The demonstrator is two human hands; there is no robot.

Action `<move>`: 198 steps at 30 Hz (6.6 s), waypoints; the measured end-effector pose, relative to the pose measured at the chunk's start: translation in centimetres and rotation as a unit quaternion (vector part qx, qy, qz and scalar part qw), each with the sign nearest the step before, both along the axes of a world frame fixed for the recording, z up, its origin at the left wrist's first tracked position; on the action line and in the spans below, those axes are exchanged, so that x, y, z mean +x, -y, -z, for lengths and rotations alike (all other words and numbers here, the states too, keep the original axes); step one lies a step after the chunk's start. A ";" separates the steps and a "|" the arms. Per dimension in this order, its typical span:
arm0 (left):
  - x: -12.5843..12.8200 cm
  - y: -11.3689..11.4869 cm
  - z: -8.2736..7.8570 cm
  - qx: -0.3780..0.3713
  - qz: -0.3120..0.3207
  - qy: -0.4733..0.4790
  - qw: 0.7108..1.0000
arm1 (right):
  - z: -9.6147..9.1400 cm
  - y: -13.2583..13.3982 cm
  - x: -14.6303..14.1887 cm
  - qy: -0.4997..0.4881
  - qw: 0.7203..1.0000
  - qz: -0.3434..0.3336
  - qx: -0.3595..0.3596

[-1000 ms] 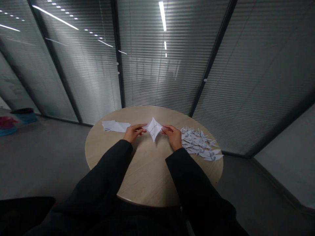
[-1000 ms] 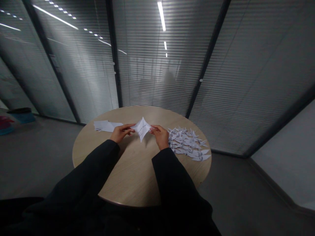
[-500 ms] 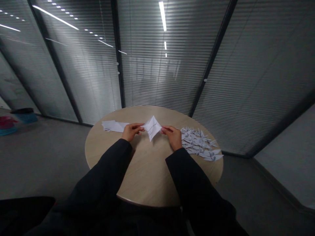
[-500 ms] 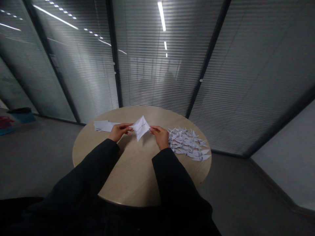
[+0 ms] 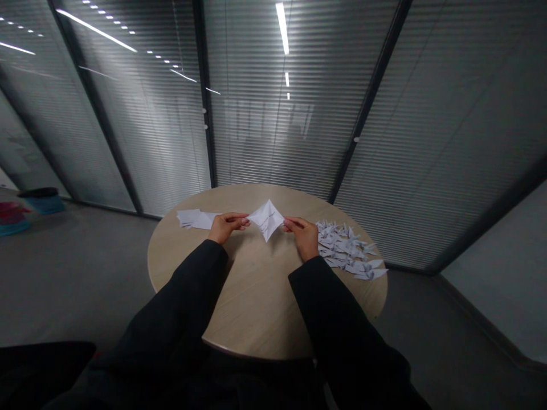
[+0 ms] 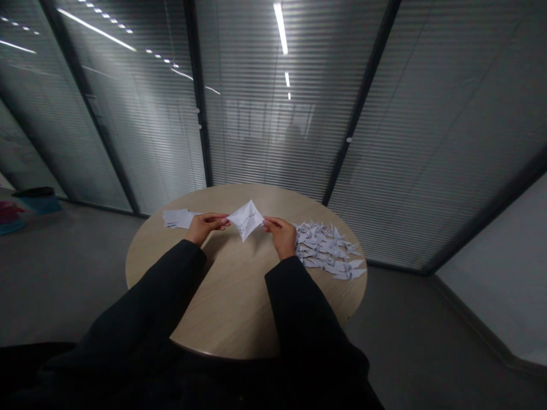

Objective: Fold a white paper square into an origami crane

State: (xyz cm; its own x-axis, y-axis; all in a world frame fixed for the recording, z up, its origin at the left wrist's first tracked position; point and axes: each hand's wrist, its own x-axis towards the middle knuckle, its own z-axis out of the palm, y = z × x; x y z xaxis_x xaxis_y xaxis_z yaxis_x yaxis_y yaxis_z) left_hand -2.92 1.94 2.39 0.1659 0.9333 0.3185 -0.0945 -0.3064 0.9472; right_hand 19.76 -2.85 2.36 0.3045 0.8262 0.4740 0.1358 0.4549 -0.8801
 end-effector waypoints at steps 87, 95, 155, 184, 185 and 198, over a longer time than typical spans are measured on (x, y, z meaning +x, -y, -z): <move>0.6 1.1 -0.4 0.125 -0.048 -0.043 0.990 | 0.0 0.3 -0.5 0.009 0.997 -0.080 -0.009; 0.7 1.1 -0.4 0.121 -0.049 -0.034 0.991 | 0.2 0.4 -0.4 0.101 0.994 -0.018 0.048; -0.3 -0.1 0.6 0.155 -0.106 -0.078 0.979 | -0.2 0.3 0.2 0.034 0.999 -0.002 -0.011; 0.8 1.5 -1.0 0.074 -0.030 -0.037 0.996 | 0.0 0.5 -0.7 0.038 0.996 -0.084 -0.015; 0.9 1.6 -1.0 0.073 -0.032 -0.034 0.996 | 0.0 0.5 -0.8 0.039 0.995 -0.090 -0.019; 1.5 1.7 -0.6 0.087 -0.013 -0.047 0.995 | 0.1 0.6 -1.3 0.055 0.994 -0.082 -0.040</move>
